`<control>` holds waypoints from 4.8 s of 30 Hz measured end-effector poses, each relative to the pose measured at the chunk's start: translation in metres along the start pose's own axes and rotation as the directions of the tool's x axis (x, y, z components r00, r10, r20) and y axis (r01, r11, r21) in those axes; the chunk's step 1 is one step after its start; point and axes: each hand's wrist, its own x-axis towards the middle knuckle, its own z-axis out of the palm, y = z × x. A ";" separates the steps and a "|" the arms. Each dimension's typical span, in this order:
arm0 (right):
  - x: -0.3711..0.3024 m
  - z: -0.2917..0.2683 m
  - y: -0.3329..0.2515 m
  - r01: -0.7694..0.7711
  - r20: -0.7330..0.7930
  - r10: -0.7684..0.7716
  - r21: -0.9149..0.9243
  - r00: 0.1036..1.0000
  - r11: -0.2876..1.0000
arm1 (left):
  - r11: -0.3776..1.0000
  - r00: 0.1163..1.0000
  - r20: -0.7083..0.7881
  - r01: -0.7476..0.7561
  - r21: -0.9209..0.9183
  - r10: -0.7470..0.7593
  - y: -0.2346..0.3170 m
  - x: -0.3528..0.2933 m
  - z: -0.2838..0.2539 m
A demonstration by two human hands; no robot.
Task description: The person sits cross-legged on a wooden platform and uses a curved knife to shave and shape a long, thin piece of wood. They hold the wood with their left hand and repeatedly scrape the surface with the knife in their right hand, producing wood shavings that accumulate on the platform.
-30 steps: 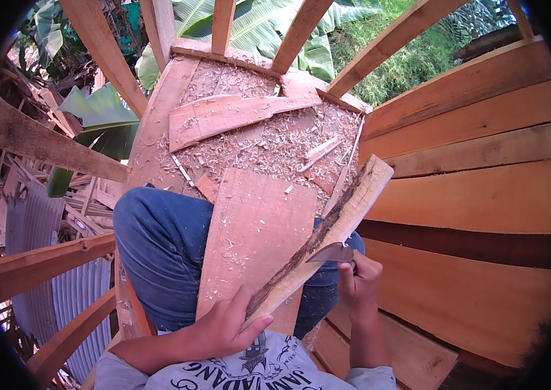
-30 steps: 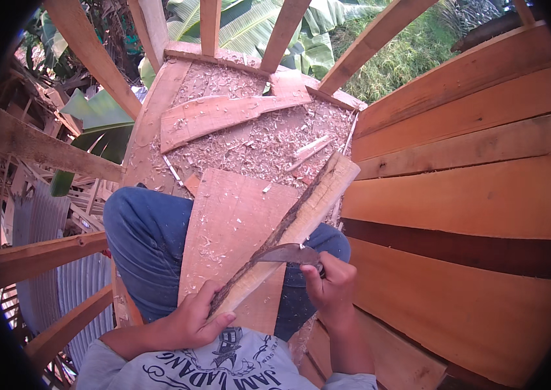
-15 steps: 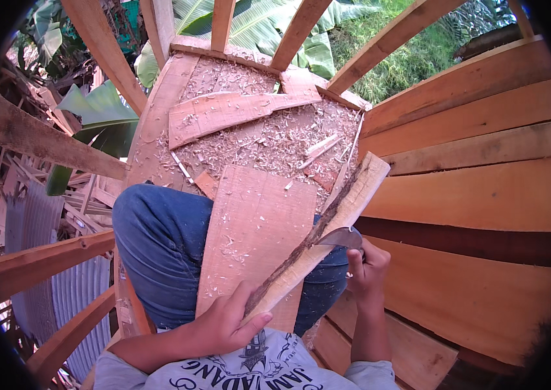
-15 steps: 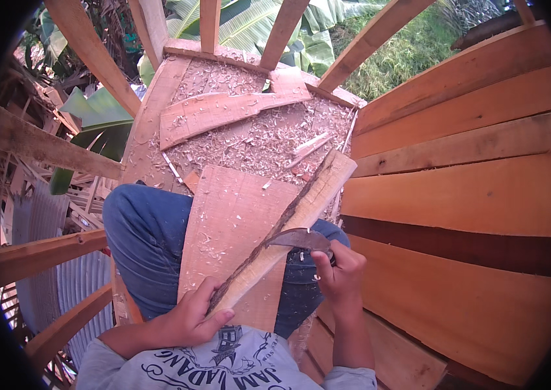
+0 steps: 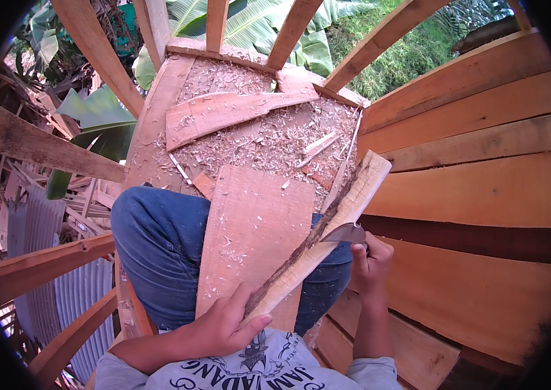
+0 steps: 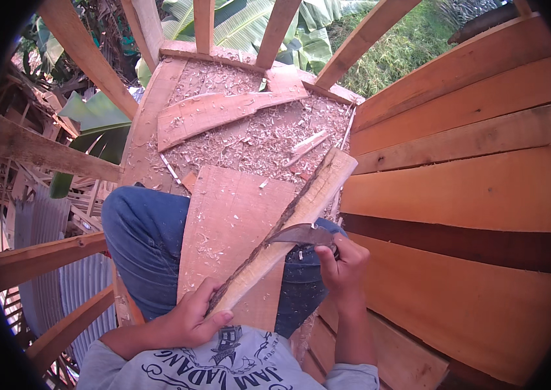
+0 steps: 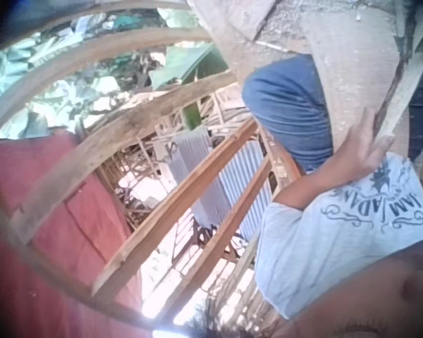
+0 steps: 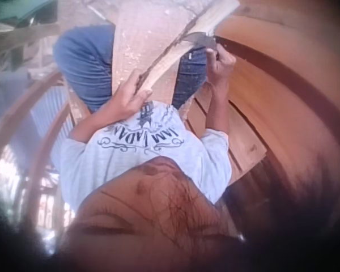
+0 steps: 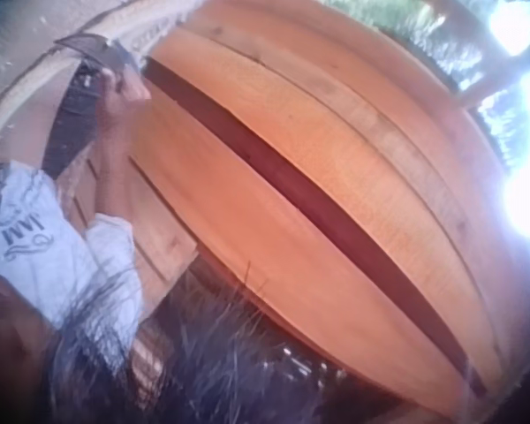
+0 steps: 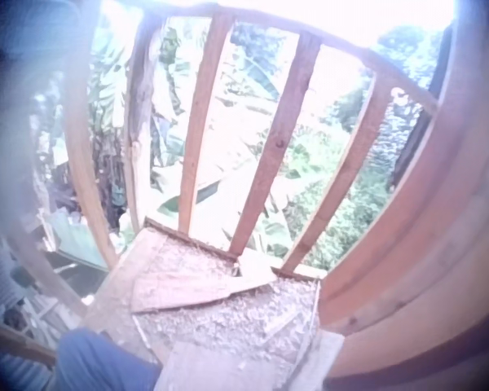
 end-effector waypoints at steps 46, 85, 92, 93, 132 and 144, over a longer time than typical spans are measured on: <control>-0.057 -0.006 -0.059 0.164 -0.007 -0.164 -0.075 0.986 0.984 | 0.992 0.977 0.208 0.073 -0.106 -0.049 -0.002 -0.018 0.003; -0.053 0.016 -0.051 0.204 -0.008 -0.205 -0.086 0.979 0.975 | 0.998 0.985 0.159 0.061 0.010 -0.062 -0.009 -0.015 -0.002; -0.046 0.014 -0.031 0.237 0.005 -0.237 -0.053 0.971 0.970 | 0.993 0.979 0.169 0.117 0.018 -0.118 -0.005 -0.010 0.001; -0.051 0.018 -0.039 0.280 0.028 -0.279 -0.035 0.960 0.959 | 0.997 0.985 0.154 0.079 0.020 -0.081 -0.007 -0.011 0.001; -0.041 0.006 -0.038 0.245 0.098 -0.239 -0.048 0.966 0.968 | 0.973 0.991 0.099 0.069 0.222 -0.093 0.013 -0.008 0.004; -0.005 -0.008 0.015 0.100 -0.063 -0.095 0.083 0.993 0.991 | 0.968 0.987 0.098 0.101 0.231 -0.127 0.013 -0.003 0.007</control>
